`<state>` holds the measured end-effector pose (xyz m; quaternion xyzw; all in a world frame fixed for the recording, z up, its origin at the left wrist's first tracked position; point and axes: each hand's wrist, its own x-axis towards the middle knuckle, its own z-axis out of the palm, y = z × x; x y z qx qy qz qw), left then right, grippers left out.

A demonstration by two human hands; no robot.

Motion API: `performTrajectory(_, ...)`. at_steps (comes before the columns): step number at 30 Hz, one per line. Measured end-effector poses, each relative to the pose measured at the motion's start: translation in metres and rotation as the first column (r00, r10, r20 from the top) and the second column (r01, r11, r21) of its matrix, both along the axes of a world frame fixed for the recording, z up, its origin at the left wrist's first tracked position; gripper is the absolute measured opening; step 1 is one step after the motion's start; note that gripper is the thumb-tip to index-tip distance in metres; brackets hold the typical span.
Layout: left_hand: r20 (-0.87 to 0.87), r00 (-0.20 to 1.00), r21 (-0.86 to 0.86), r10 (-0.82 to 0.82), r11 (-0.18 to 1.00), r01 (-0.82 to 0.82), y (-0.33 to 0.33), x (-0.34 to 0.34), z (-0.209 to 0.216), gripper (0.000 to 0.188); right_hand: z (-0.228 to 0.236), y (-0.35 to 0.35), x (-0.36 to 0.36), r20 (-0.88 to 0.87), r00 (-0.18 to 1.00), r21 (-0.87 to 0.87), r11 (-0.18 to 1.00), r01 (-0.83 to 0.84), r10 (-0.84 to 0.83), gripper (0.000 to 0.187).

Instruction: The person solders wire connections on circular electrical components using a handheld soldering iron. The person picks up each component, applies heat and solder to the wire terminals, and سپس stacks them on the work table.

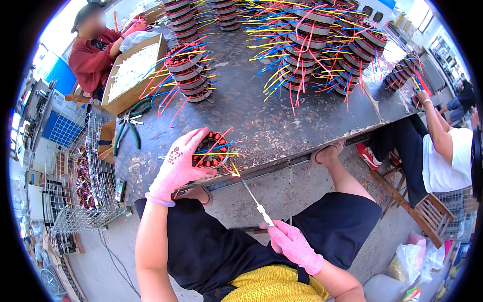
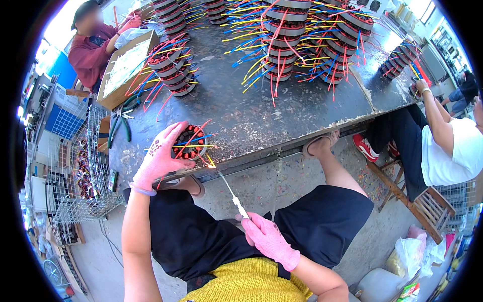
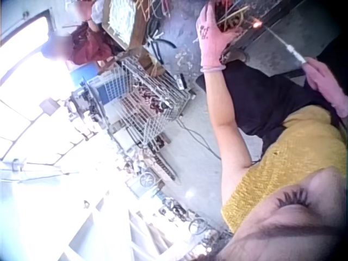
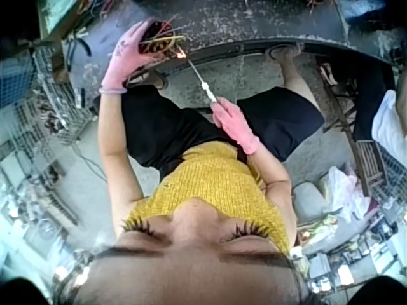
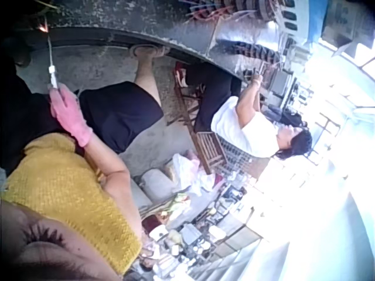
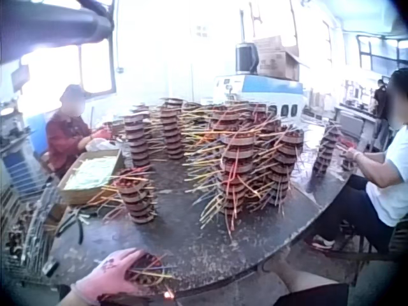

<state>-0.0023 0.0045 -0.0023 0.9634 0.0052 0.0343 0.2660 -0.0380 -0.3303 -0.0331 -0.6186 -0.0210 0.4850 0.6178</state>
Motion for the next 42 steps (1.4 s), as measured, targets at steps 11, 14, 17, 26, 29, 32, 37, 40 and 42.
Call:
performTrajectory(11,0.005,1.0,0.002,-0.011,1.0,0.011,0.003,-0.001,-0.003,0.099,0.003,0.001,0.001,-0.039,0.999,0.009,1.0,0.003,-0.003,0.033)
performTrajectory(14,0.005,1.0,-0.006,-0.021,1.0,0.021,0.003,0.0,-0.003,0.099,0.0,0.001,-0.001,-0.067,0.997,0.036,0.999,0.031,-0.028,0.033)
performTrajectory(17,-0.011,1.0,-0.013,-0.003,1.0,0.003,0.001,0.0,0.0,0.1,0.001,0.0,-0.001,-0.058,0.998,0.03,0.999,0.027,-0.025,0.034)
performTrajectory(26,-0.02,1.0,0.001,0.02,1.0,-0.02,-0.002,0.0,0.001,0.1,0.004,0.001,0.0,-0.012,1.0,0.016,1.0,0.001,0.0,0.033)
performTrajectory(29,-0.024,1.0,-0.011,0.015,1.0,-0.015,0.0,0.002,-0.001,0.098,0.005,0.0,0.0,-0.007,1.0,0.019,1.0,0.01,-0.009,0.033)
performTrajectory(32,-0.023,1.0,-0.006,0.012,1.0,-0.013,0.0,0.002,-0.001,0.097,0.004,0.0,0.0,-0.012,1.0,0.023,1.0,0.012,-0.011,0.033)
performTrajectory(37,-0.028,1.0,-0.025,0.012,1.0,-0.013,-0.001,0.003,-0.001,0.097,0.003,-0.001,0.0,-0.01,1.0,0.025,1.0,-0.013,0.013,0.034)
performTrajectory(40,-0.025,1.0,-0.022,0.01,1.0,-0.01,0.0,0.002,-0.001,0.097,0.006,0.001,0.001,-0.003,1.0,0.014,1.0,-0.015,0.015,0.036)
performTrajectory(42,-0.022,1.0,-0.02,0.009,1.0,-0.009,0.0,0.002,0.0,0.098,0.013,0.003,0.002,0.005,1.0,-0.003,1.0,-0.022,0.022,0.036)
